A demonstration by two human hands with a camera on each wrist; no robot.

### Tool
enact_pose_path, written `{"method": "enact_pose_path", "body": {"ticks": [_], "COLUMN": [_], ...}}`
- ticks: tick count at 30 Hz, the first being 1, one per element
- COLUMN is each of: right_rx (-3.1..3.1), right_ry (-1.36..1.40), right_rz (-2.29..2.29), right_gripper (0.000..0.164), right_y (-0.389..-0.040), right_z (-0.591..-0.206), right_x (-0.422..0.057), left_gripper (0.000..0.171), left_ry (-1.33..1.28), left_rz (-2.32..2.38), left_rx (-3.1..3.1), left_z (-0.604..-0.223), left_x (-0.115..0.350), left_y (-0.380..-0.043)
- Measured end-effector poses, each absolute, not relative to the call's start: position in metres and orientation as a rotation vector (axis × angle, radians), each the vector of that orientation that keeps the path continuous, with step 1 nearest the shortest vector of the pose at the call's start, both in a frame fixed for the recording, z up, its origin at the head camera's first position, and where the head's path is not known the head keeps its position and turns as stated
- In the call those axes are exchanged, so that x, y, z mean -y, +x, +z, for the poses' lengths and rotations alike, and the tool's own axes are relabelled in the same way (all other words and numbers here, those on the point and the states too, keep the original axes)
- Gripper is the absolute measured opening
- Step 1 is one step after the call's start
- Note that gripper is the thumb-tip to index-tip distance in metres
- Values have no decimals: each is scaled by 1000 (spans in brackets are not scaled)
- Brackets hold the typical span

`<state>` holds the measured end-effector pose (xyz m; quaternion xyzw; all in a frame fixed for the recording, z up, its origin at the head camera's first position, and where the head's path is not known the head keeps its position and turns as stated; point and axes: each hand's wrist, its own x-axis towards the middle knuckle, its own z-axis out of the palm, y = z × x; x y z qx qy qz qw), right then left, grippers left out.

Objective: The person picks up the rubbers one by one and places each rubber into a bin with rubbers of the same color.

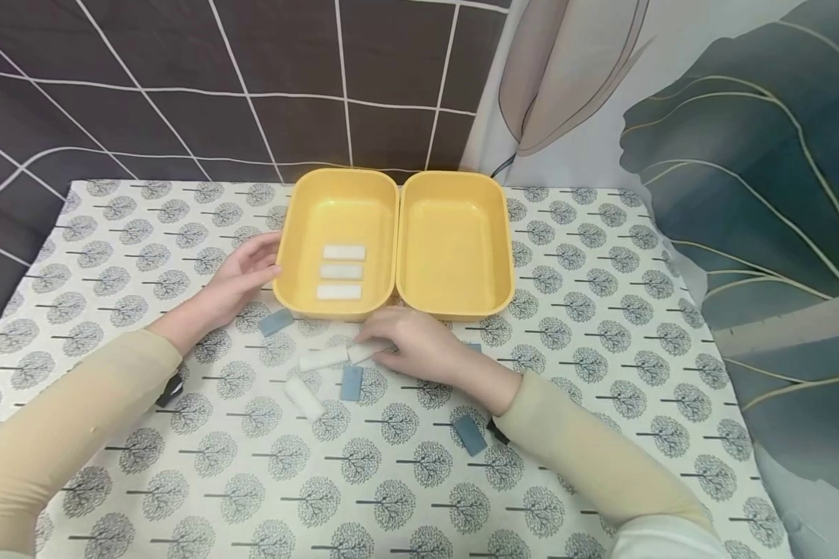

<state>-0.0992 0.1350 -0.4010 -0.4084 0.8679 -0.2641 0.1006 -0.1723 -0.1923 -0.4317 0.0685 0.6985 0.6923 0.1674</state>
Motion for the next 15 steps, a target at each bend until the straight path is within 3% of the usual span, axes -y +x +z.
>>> {"method": "enact_pose_path", "body": {"ticks": [15], "right_rx": [-2503], "right_ry": [-1186], "right_rz": [-774], "right_gripper": [31], "right_y": [-108], "right_z": [-412], "right_x": [-131], "left_gripper": [66], "left_ry": [175], "left_rz": [1963], "left_rx": [-1990], "left_z": [-431], "left_x": [192], "left_y": [-172]}}
